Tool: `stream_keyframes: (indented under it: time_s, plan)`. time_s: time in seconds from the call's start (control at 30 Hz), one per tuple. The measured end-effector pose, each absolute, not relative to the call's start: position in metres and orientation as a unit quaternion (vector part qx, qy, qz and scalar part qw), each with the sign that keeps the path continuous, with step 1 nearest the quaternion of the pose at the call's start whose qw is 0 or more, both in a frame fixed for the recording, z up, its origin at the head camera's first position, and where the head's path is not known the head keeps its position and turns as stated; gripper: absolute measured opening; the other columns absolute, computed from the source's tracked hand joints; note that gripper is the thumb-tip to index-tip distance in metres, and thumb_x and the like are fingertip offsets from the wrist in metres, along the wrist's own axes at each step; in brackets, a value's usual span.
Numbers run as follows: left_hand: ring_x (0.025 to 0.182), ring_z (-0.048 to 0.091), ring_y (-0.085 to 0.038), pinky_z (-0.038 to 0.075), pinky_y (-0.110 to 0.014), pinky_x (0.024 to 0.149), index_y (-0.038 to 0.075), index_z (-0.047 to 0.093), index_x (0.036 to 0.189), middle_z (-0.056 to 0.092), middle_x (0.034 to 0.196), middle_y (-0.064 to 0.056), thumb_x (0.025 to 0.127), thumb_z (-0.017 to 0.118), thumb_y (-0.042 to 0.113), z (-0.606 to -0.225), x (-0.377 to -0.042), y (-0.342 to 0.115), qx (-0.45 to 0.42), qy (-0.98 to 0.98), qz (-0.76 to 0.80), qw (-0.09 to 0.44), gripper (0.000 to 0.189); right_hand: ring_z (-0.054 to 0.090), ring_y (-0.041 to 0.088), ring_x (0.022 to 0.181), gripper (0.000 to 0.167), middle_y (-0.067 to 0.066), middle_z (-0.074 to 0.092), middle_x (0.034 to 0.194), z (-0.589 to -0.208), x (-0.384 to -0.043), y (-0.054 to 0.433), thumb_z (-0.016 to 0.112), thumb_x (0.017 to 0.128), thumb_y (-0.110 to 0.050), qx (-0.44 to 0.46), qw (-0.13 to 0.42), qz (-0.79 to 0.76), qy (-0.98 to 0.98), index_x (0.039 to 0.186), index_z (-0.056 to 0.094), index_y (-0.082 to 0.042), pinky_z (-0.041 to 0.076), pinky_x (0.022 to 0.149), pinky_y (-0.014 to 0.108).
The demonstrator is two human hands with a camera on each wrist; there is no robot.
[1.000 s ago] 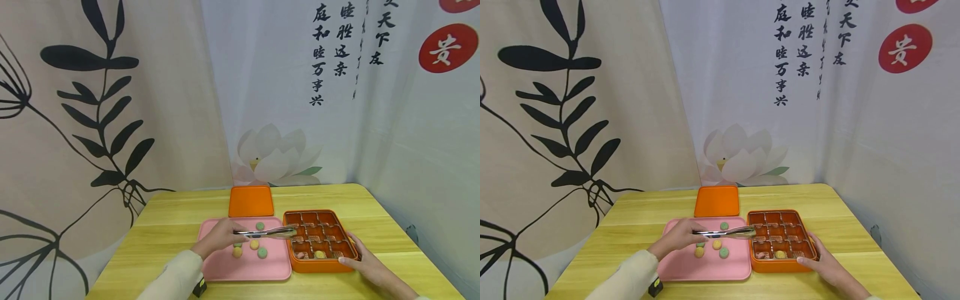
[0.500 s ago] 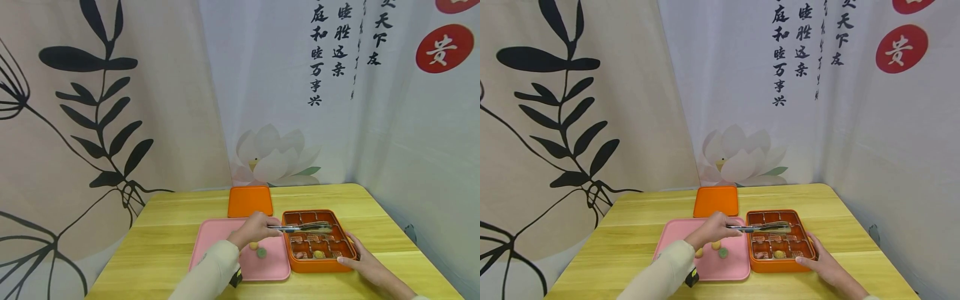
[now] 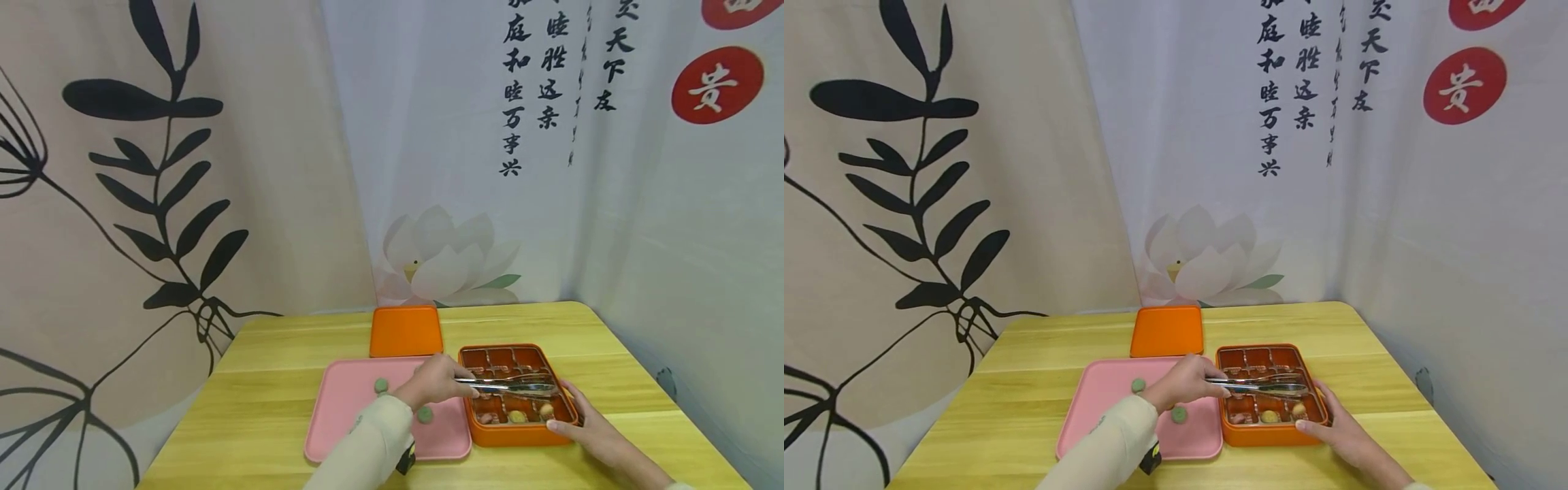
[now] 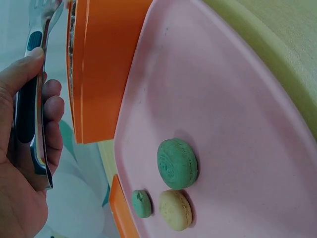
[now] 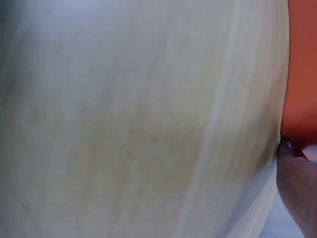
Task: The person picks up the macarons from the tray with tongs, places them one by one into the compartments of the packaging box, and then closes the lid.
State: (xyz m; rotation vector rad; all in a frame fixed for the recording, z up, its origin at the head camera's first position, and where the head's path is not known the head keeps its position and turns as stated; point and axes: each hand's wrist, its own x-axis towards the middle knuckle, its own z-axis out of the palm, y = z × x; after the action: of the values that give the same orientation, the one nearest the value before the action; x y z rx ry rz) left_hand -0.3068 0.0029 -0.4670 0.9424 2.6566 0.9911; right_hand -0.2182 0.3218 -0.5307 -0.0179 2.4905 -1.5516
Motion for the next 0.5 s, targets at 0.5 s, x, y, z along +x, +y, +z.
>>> stream_keyframes:
  time_s: [0.5]
  plan:
    - [0.050,0.034,-0.005,0.036,-0.021,0.055,0.024,0.077,0.094,0.069,0.092,0.017,0.086,0.080,0.025,-0.463,-0.310,-0.030,0.335,0.854,0.393,0.069,0.009,0.018,0.060,0.137,0.096,0.041,0.011,0.153,-0.531,-0.216,0.320,0.065,0.096,-0.034,-0.002,0.099,-0.510,0.855,0.158,-0.004,-0.008,0.030,0.099,0.071]
